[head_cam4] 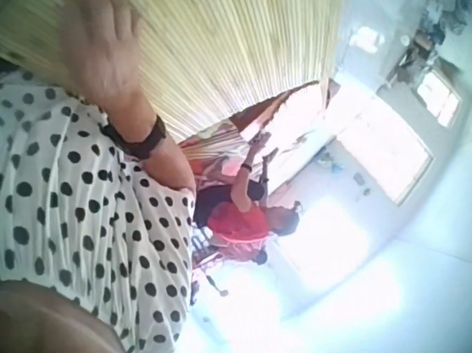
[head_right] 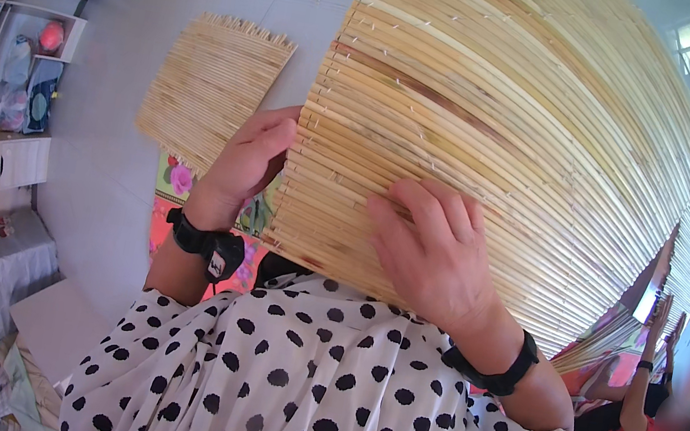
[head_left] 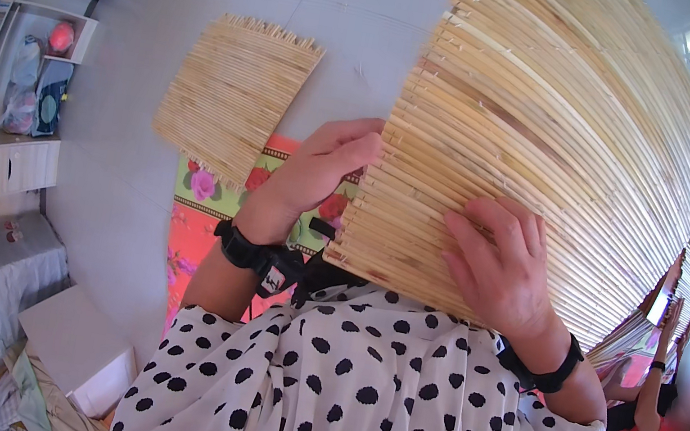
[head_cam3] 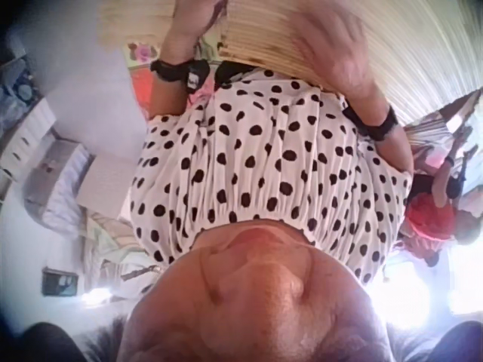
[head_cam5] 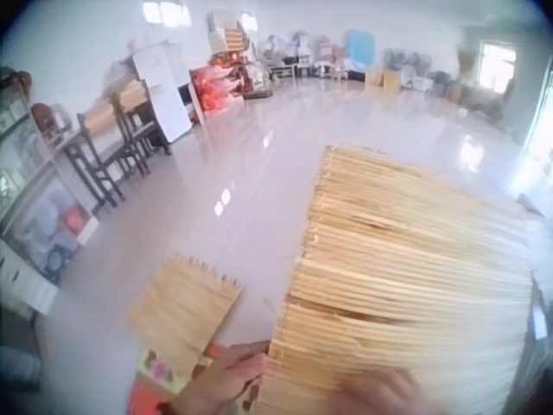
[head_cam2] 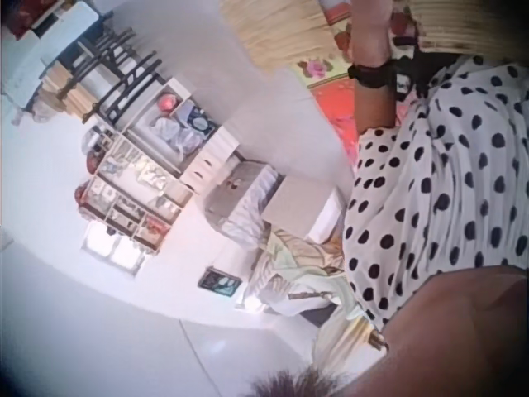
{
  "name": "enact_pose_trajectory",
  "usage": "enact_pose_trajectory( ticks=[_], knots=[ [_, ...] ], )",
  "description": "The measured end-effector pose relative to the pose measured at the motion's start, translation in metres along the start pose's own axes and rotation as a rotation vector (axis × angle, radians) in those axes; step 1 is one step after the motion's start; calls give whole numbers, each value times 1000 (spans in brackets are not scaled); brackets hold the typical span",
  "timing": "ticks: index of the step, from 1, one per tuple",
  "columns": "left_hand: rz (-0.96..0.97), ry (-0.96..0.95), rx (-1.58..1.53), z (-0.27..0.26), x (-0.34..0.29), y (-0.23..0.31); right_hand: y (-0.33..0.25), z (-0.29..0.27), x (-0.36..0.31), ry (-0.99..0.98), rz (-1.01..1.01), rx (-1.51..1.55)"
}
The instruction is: The person sits on the floor and weaves a bamboo mat by threading a thin cord through the edges of bamboo strips. They use a needle to pull the cord through and scissors to trim the excess cord. The person repeatedly flips the mat to work on different edges.
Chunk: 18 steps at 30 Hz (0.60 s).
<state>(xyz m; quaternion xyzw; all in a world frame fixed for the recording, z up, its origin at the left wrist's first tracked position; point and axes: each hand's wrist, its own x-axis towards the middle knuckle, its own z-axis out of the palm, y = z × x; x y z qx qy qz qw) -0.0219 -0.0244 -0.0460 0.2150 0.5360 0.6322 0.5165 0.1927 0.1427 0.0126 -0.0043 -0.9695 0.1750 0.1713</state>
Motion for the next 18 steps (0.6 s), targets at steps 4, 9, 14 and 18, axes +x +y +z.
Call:
enact_pose_trajectory(
  ticks=[4, 9, 14, 18],
  knots=[
    [1, 18, -83, -5, -6, -3, 8, 8, 3, 89, -49, -1],
    [45, -90, 38, -25, -9, -19, 11, 15, 5, 129, -58, -22],
    [235, -26, -305, 10, 7, -8, 10, 17, 6, 148, -59, -37],
    [93, -117, -238, 4, 9, -14, 10, 18, 7, 176, -61, -34]
  ],
)
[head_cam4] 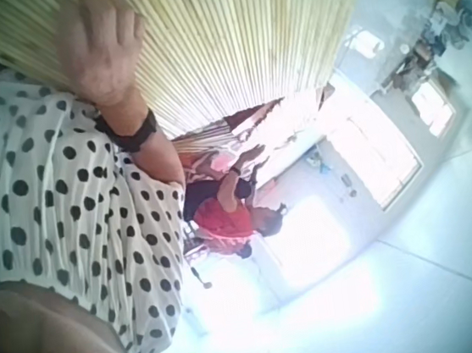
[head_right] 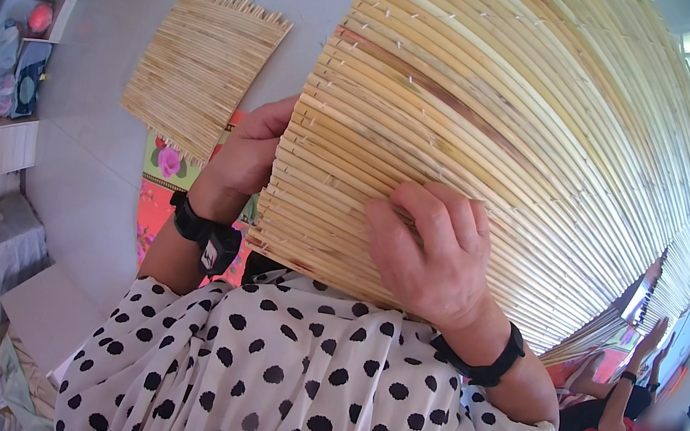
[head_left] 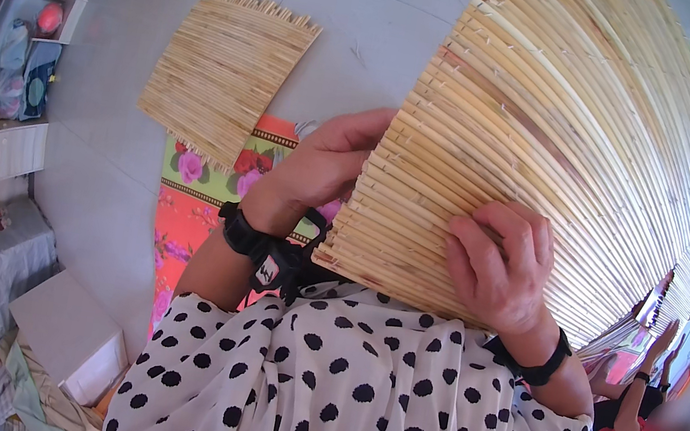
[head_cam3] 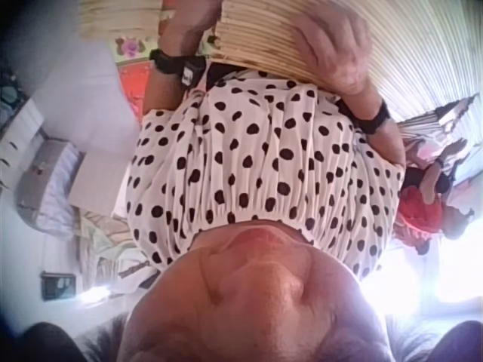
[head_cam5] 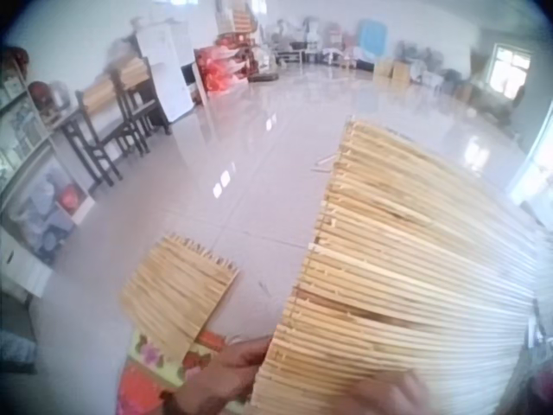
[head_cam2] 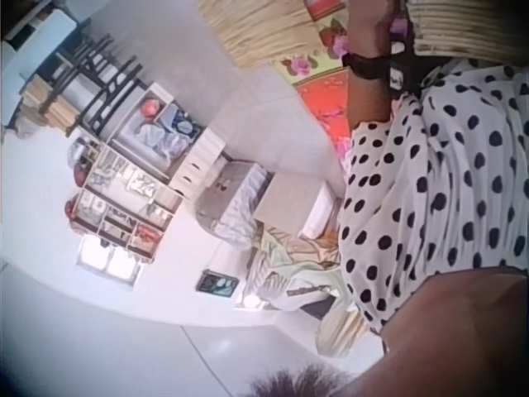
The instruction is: The person sits on the floor and weaves a bamboo mat by threading a thin cord through the edges of bamboo strips. They use a needle to pull the cord through and scissors to trim the excess cord. The person repeatedly flips the mat to work on different edges.
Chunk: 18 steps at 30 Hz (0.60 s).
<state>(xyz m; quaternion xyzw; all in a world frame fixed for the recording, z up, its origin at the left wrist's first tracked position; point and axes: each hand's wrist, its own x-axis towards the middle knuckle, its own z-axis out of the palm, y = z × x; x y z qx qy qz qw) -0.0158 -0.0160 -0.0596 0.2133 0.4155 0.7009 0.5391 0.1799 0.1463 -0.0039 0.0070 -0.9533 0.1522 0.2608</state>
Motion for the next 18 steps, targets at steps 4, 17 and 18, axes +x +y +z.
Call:
enact_pose_trajectory(
  ticks=[4, 17, 18],
  knots=[
    [-2, -203, 117, -20, -9, -6, -2, -1, 3, 18, -9, 24],
    [36, -44, 111, -4, -10, -8, -8, -6, 14, -140, -118, -6],
    [28, -43, 128, -4, -9, -7, -7, -5, 14, -146, -121, -5]
  ],
)
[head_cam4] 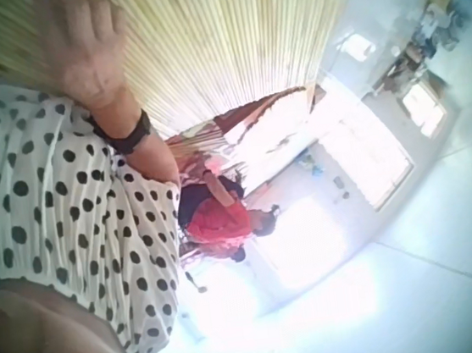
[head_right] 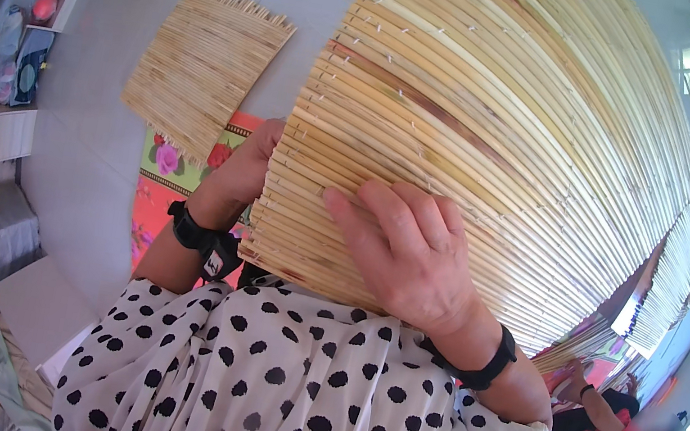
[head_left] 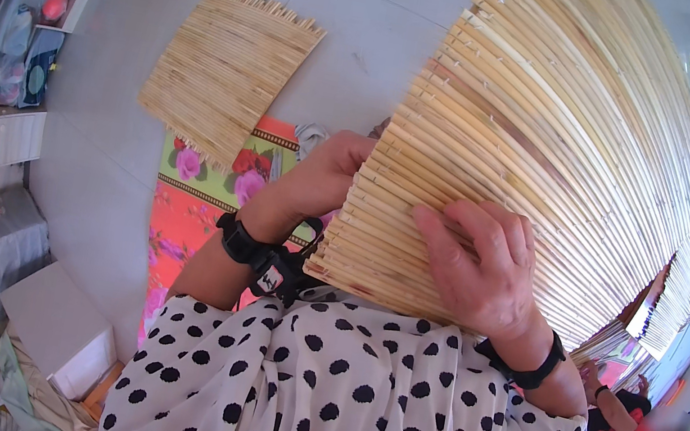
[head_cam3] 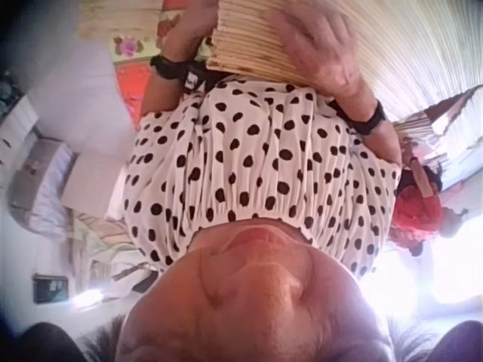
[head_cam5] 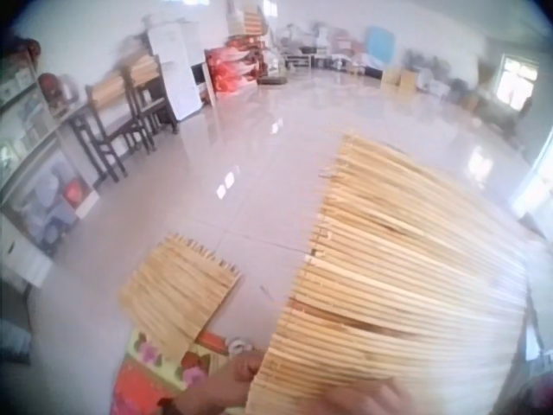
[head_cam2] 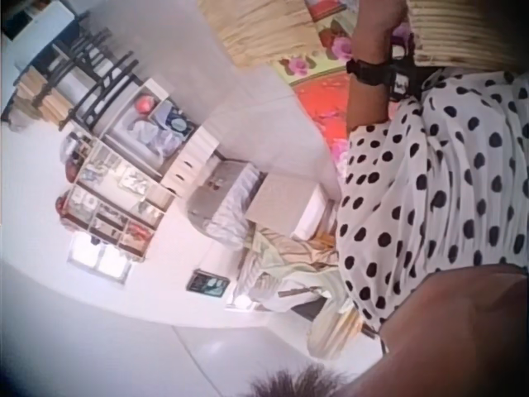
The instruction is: The person sits on the floor and weaves a bamboo mat by threading a thin cord through the edges of bamboo strips. They use a needle to pull the cord through and scissors to trim the excess cord. The person repeatedly flips the mat to work on different edges.
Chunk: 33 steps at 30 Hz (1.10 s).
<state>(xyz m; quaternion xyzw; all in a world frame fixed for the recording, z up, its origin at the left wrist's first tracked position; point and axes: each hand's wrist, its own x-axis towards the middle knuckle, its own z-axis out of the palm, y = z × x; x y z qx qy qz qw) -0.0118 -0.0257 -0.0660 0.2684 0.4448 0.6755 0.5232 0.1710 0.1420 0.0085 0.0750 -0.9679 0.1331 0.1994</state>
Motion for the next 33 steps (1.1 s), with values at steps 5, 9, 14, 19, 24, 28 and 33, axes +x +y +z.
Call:
enact_pose_trajectory(
  ticks=[5, 9, 14, 19, 24, 28, 33],
  knots=[
    [31, -5, 114, -3, 3, -1, -3, -2, 7, -87, 0, -38],
    [35, 3, 149, -3, 3, 0, -5, -5, 12, -137, 25, -25],
    [16, 75, 200, -8, 2, -11, -4, 0, 16, -159, 30, -49],
    [-32, 12, 43, -14, 8, -20, 8, 11, 7, -92, -34, -58],
    [-108, -31, 73, -21, 10, -18, 11, 5, 6, -61, -51, -16],
    [-75, -82, 51, -24, 8, -18, 11, 4, 1, -72, -59, -5],
    [-79, -129, 6, -24, 8, -15, 6, -3, 2, -120, -20, 12]
  ],
)
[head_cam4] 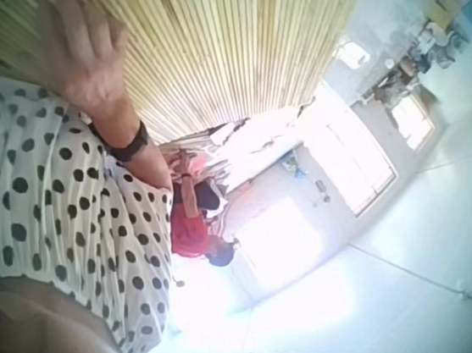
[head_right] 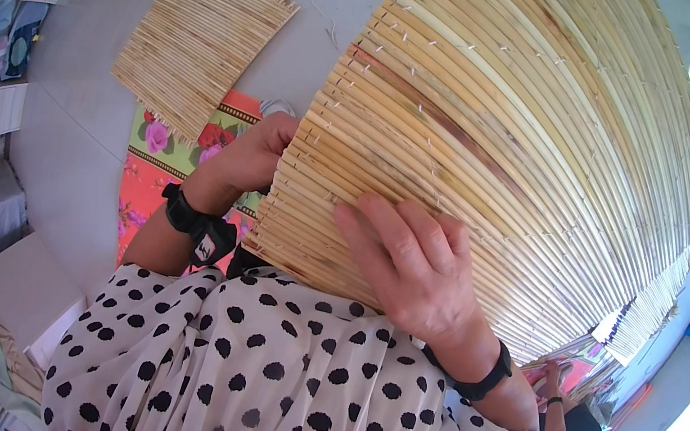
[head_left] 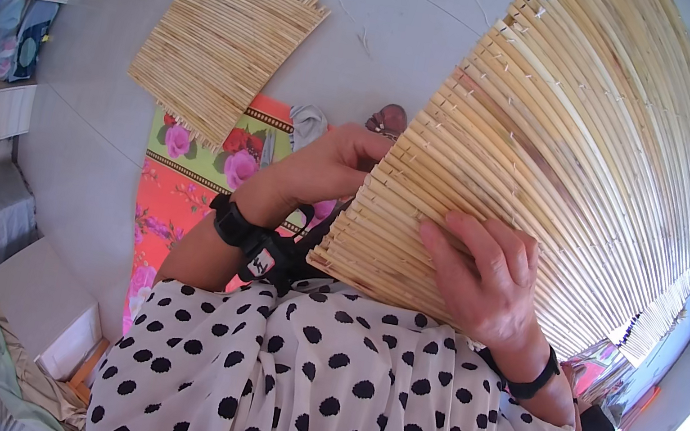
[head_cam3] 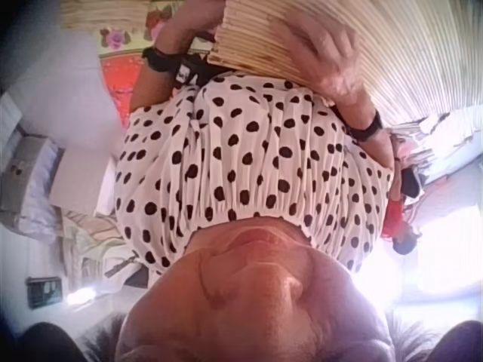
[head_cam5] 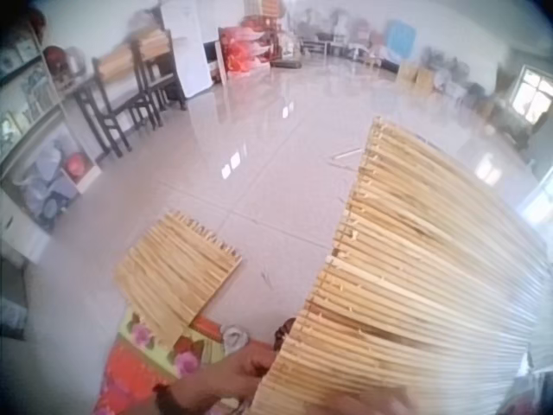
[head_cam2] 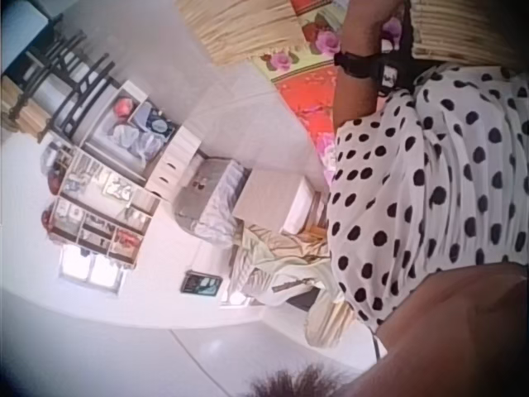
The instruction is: The person sits on the floor and weaves a bamboo mat by threading a thin cord through the edges of bamboo strips. They use a needle to pull the cord through and scissors to trim the excess cord. The person repeatedly flips the mat to work on different edges.
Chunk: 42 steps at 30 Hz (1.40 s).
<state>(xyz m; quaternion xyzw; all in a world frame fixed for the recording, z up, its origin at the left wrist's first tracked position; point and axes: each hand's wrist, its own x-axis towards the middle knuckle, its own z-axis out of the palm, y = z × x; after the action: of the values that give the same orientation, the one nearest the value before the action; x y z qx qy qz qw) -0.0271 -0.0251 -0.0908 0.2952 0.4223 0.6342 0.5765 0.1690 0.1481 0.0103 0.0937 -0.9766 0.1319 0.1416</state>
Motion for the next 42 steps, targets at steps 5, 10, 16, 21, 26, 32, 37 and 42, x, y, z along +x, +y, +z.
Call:
enact_pose_trajectory(
  ticks=[5, 10, 16, 21, 26, 32, 37, 42],
  knots=[
    [-21, 12, 9, 1, 1, 1, 3, 0, -5, -24, -20, -10],
    [-53, 44, 15, 1, 0, 5, 2, 0, -4, -5, -21, -6],
    [-128, 295, -143, 3, -14, -2, 0, 0, -10, 28, -6, 8],
    [-168, 185, -43, 26, -22, 43, -1, 1, -12, 37, 8, -8],
    [-268, 243, 99, 51, -15, 66, -4, 3, -14, 31, 40, -9],
    [-266, 288, 216, 60, -4, 71, -1, 9, -16, 42, 61, -19],
    [-243, 305, 458, 52, -5, 70, 3, 14, -15, 58, 54, -12],
    [-170, 566, 534, 9, -34, 73, 3, 12, -10, 84, 60, 14]
  ],
)
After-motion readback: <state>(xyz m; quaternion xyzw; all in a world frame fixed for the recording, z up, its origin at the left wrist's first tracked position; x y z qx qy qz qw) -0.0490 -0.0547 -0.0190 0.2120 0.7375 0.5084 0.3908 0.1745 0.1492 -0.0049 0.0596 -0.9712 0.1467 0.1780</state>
